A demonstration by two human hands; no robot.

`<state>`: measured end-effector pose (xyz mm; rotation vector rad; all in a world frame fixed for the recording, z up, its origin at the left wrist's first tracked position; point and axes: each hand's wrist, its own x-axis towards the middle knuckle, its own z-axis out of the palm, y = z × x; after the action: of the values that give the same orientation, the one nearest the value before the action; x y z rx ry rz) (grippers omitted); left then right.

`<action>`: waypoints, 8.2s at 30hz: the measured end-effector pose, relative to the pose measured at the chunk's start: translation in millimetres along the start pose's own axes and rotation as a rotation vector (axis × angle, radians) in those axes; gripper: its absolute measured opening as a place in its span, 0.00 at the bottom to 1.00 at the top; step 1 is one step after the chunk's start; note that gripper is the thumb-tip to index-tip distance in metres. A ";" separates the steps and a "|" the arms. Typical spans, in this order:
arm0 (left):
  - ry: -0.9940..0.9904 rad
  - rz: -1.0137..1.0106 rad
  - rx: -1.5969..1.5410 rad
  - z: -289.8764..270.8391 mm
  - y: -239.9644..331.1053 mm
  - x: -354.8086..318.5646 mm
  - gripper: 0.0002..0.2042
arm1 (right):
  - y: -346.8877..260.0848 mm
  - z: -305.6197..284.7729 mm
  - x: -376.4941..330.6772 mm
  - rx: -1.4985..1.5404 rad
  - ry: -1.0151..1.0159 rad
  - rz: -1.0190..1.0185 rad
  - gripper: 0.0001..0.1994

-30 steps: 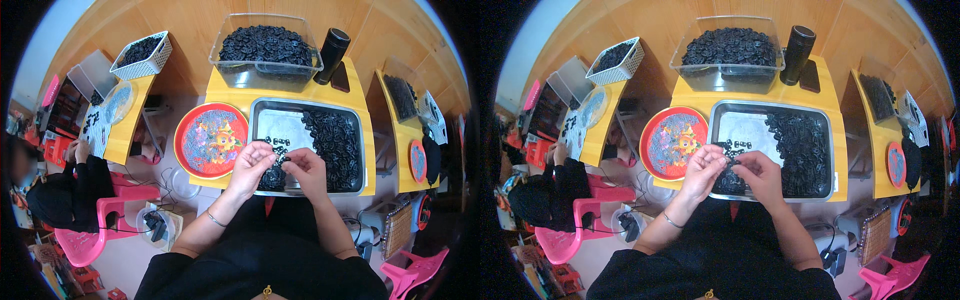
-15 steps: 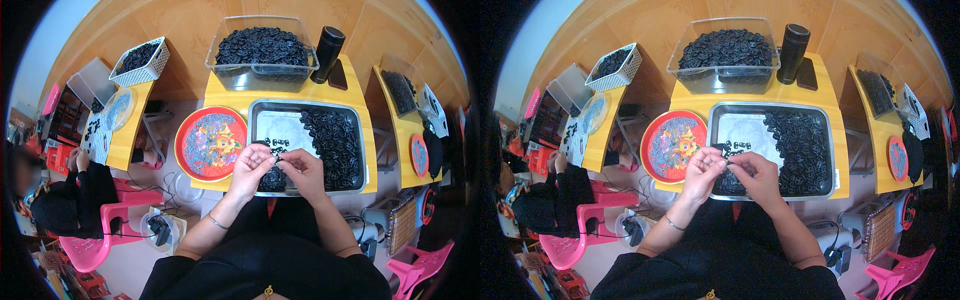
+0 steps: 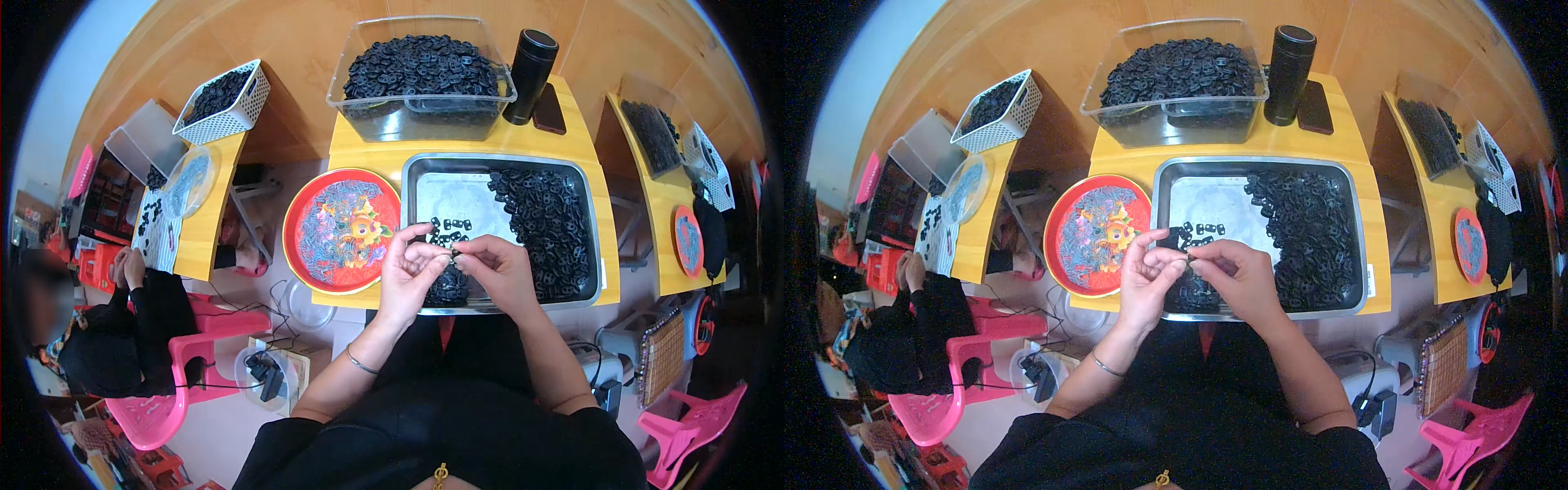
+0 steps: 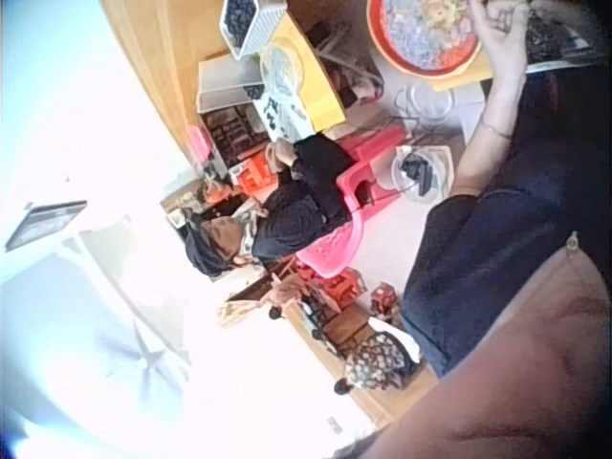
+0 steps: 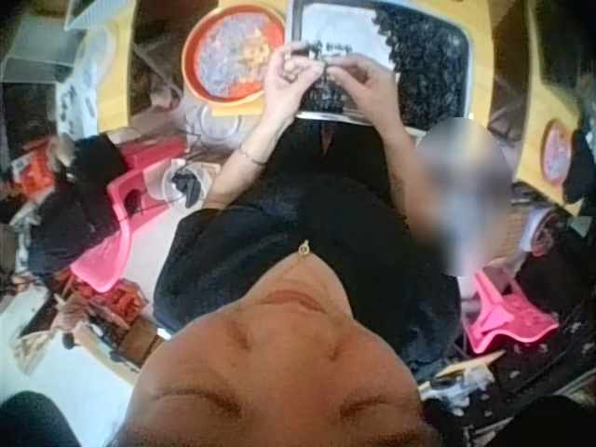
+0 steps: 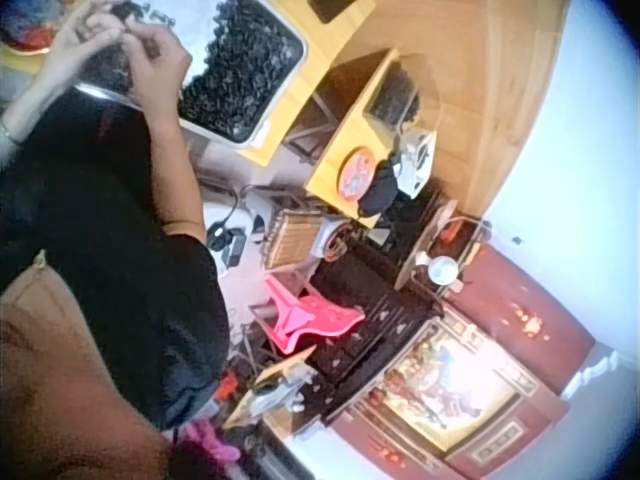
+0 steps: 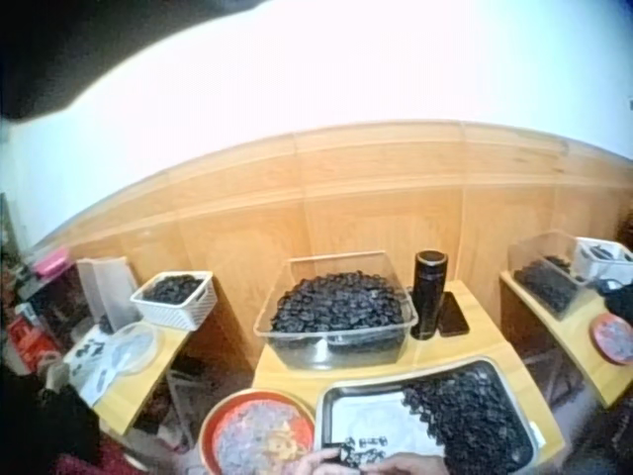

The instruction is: The person assembles plastic clips by taking pins from a round tray and fitting them into black plastic pieces by hand.

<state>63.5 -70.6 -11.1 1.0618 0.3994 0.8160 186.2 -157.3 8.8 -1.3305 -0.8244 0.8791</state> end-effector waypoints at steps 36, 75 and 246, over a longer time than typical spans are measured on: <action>-0.500 0.390 1.059 -3.3 -13.1 20.3 0.07 | 1.6 -29.6 -4.4 0.026 0.212 -0.050 0.09; -0.978 0.013 1.278 2.3 -7.8 39.4 0.09 | 16.4 -76.6 -24.0 -0.003 0.110 0.047 0.08; 0.723 0.581 0.104 -149.2 101.0 1.3 0.18 | -4.6 -15.0 19.7 -0.063 0.036 -0.099 0.13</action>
<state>-72.3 45.7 10.8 0.9604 0.7598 1.7268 208.8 -146.5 12.4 -1.3449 -0.8882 0.7551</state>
